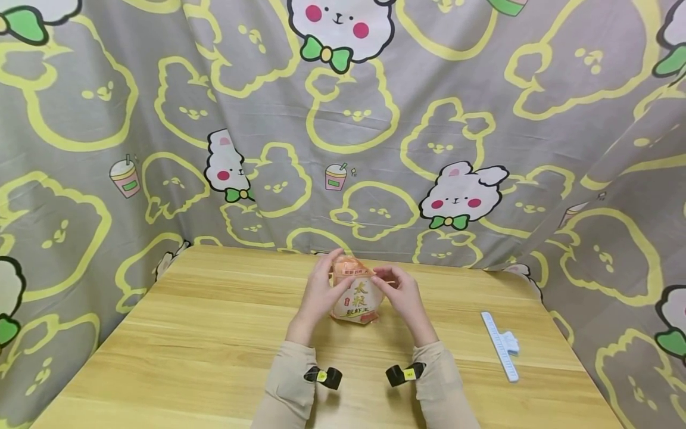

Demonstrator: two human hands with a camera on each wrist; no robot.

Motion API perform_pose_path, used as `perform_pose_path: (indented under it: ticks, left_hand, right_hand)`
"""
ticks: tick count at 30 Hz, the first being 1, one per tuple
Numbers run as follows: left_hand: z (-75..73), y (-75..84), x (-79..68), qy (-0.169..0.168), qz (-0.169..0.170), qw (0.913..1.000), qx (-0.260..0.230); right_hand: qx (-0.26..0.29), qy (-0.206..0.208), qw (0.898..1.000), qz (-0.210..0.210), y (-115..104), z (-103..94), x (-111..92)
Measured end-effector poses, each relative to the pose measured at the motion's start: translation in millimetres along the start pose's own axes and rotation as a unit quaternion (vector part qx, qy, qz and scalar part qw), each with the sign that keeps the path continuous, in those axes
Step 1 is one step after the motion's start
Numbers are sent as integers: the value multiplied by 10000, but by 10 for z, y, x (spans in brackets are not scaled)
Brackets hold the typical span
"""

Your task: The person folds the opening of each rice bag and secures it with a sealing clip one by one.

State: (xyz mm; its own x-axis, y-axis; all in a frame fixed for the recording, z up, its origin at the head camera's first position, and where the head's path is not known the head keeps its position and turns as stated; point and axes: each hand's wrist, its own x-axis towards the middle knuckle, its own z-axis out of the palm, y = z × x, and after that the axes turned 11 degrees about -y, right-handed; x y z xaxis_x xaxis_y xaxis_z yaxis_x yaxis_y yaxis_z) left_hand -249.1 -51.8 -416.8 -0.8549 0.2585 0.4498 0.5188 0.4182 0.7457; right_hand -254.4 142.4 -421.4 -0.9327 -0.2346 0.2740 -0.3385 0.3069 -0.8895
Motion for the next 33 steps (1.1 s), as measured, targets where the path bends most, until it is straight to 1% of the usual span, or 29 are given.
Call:
perform_pose_path:
  ticks: [3,7,10,14,17,21,26,28,33]
  left_hand:
    - [35,17,2,142,128,9995,241]
    - [82,39,10,247,130,9979,590]
    - [101,60,10,269,140,9962,811]
    - [114,79,7,310,294,9940,1006]
    - [124,78,7,355,396,9932,1035]
    - [136,80,11,397,435,9936,964]
    - [138,95,10,422,427,9945,860]
    - [136,102,11,433,429,9943,875]
    - [140,97,19,479,553,9933,896]
  right_hand:
    - [-30,33,9998,-188,14,-2,4]
    - [-66,68,9995,-299,-3,-9,0]
    - [-91,104,9994,-309,-27,-12,-2]
    - [-112,179,9995,-235,-49,-9,-3]
    - [-176,218,9995,-167,-42,3,1]
    - [-165,194,9997,-28,-57,17,3]
    - [-198,51,9997,139,-350,12,-86]
    - [-217,24,9997,114,-449,13,-118]
    - [-176,10,9998,29,-471,34,-123]
